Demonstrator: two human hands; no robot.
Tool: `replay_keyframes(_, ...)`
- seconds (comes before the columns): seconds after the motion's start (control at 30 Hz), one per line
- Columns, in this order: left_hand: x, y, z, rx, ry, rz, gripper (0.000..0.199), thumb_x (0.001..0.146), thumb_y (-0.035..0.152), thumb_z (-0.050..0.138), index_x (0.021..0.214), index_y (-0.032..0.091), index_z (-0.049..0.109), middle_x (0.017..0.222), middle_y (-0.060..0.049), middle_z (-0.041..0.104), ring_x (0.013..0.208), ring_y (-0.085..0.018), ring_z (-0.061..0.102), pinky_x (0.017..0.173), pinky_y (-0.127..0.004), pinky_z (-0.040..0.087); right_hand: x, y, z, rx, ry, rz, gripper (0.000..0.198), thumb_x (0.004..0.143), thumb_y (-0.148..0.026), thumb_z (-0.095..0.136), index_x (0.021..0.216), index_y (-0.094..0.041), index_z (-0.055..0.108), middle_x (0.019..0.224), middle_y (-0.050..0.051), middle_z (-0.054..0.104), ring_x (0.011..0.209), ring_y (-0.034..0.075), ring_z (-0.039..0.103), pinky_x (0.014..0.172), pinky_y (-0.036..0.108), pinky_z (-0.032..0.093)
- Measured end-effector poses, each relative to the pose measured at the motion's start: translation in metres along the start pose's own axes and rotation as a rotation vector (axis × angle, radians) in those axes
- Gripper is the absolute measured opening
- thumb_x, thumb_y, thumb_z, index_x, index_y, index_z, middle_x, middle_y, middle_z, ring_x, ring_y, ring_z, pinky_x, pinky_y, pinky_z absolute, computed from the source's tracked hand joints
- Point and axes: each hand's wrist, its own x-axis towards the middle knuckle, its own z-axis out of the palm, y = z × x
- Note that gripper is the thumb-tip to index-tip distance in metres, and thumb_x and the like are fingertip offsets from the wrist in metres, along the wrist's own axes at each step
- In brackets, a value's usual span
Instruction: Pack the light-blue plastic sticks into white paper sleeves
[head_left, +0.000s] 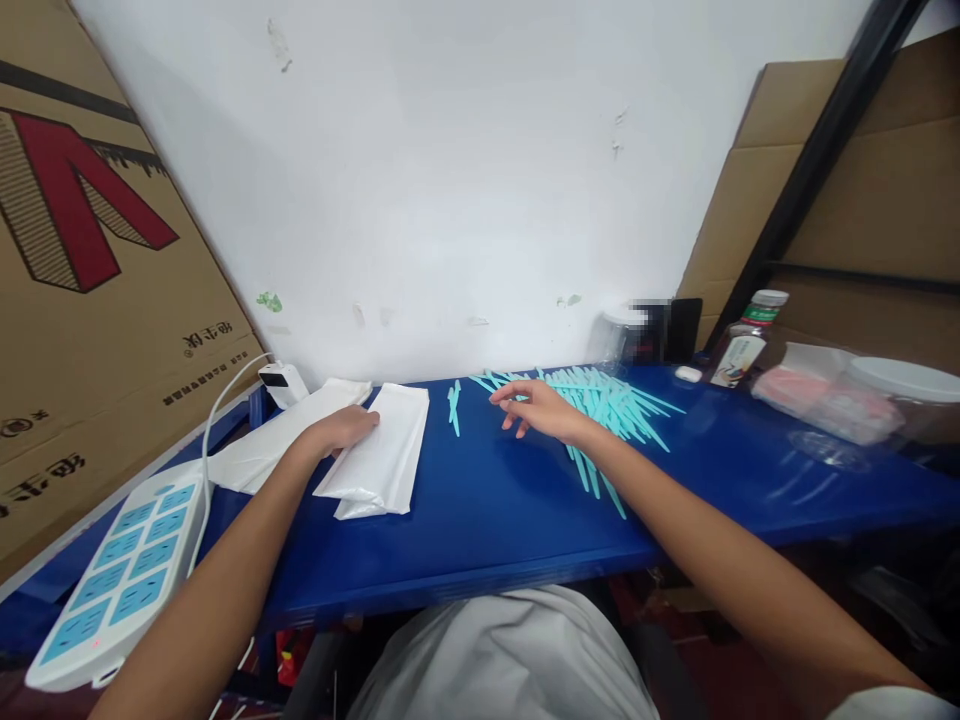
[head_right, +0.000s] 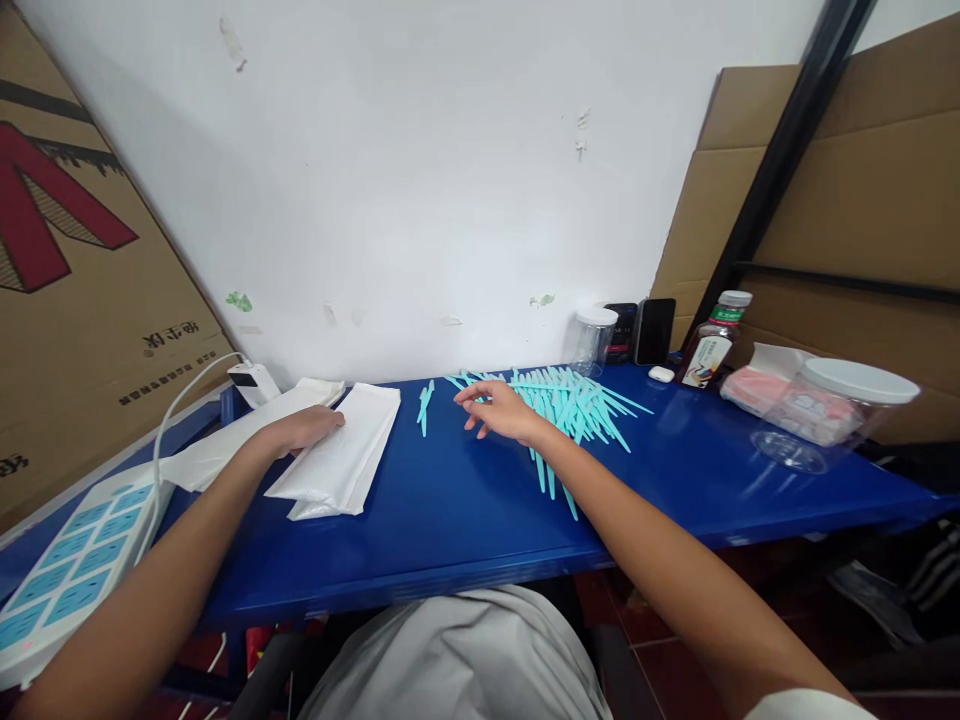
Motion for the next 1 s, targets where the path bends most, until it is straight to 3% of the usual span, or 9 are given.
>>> replay_keyframes(0.17,0.000,0.001,0.004,0.276,-0.128,-0.184,0.026,0.070,0.040,0.065,0.079,0.016,0.065,0.053,-0.011,0.062,0.049,-0.034,0.065,0.043,-0.038,0.050,0.002,0.005,-0.002,-0.147,-0.026,-0.002,0.013,0.096,-0.024,0.068,0.103,-0.015,0.074,0.103,0.013,0.076,0.075,0.018,0.075,0.048,0.023,0.059)
replay_keyframes(0.33,-0.005,0.010,0.001,0.458,-0.146,-0.188,0.036,0.079,0.049,0.059,0.076,0.015,0.069,0.064,-0.020,0.070,0.068,-0.039,0.073,0.061,-0.044,0.058,0.006,0.015,-0.004,-0.472,0.007,-0.100,0.019,0.100,-0.024,0.059,0.106,-0.017,0.076,0.106,0.011,0.078,0.073,0.018,0.072,0.060,0.030,0.056)
replay_keyframes(0.43,-0.006,0.011,-0.012,0.595,0.080,-0.069,0.053,0.084,0.065,0.053,0.087,0.016,0.073,0.093,-0.024,0.077,0.100,-0.046,0.072,0.081,-0.051,0.057,0.006,0.019,0.002,-0.652,0.043,-0.329,0.028,0.103,-0.024,0.054,0.119,-0.018,0.077,0.110,0.011,0.077,0.091,0.024,0.071,0.085,0.039,0.057)
replay_keyframes(0.5,-0.003,0.005,-0.024,0.703,0.355,0.025,0.065,0.086,0.073,0.047,0.105,0.017,0.075,0.116,-0.024,0.075,0.116,-0.048,0.066,0.092,-0.054,0.053,0.006,0.021,0.010,-0.672,-0.020,-0.453,0.036,0.106,-0.026,0.049,0.131,-0.019,0.073,0.119,0.013,0.075,0.109,0.027,0.068,0.100,0.045,0.052)
replay_keyframes(0.57,0.003,-0.007,-0.036,0.771,0.488,0.013,0.083,0.082,0.079,0.050,0.129,0.012,0.068,0.135,-0.030,0.067,0.127,-0.052,0.059,0.098,-0.058,0.050,0.004,0.022,0.021,-0.665,-0.133,-0.512,0.042,0.109,-0.029,0.044,0.144,-0.021,0.066,0.132,0.014,0.071,0.125,0.028,0.061,0.112,0.049,0.045)
replay_keyframes(0.7,0.022,-0.034,-0.050,0.734,0.354,-0.222,0.141,0.062,0.091,0.062,0.161,-0.004,0.032,0.151,-0.044,0.047,0.135,-0.062,0.050,0.099,-0.065,0.046,-0.002,0.020,0.046,-0.703,-0.284,-0.425,0.058,0.113,-0.046,0.033,0.168,-0.027,0.037,0.166,0.013,0.045,0.157,0.032,0.032,0.126,0.057,0.028)
replay_keyframes(0.77,0.029,-0.041,-0.053,0.674,0.271,-0.251,0.151,0.058,0.091,0.064,0.165,-0.004,0.016,0.153,-0.043,0.046,0.135,-0.060,0.052,0.098,-0.064,0.047,-0.003,0.020,0.056,-0.742,-0.326,-0.352,0.066,0.112,-0.057,0.030,0.172,-0.030,0.024,0.177,0.012,0.024,0.165,0.035,0.012,0.129,0.061,0.017)
replay_keyframes(0.83,0.031,-0.041,-0.054,0.649,0.232,-0.225,0.149,0.058,0.091,0.064,0.165,-0.002,0.018,0.151,-0.041,0.051,0.132,-0.058,0.055,0.096,-0.061,0.049,-0.001,0.021,0.062,-0.781,-0.359,-0.315,0.074,0.110,-0.064,0.028,0.172,-0.025,0.023,0.179,0.013,0.014,0.166,0.037,0.002,0.131,0.061,0.011)
replay_keyframes(1.0,0.014,-0.024,-0.050,0.741,0.381,-0.085,0.132,0.063,0.095,0.060,0.159,0.007,0.035,0.147,-0.038,0.052,0.133,-0.058,0.053,0.099,-0.063,0.047,0.005,0.023,0.060,-0.872,-0.261,-0.393,0.066,0.112,-0.051,0.033,0.149,-0.002,0.059,0.163,0.027,0.046,0.156,0.037,0.037,0.127,0.050,0.032)
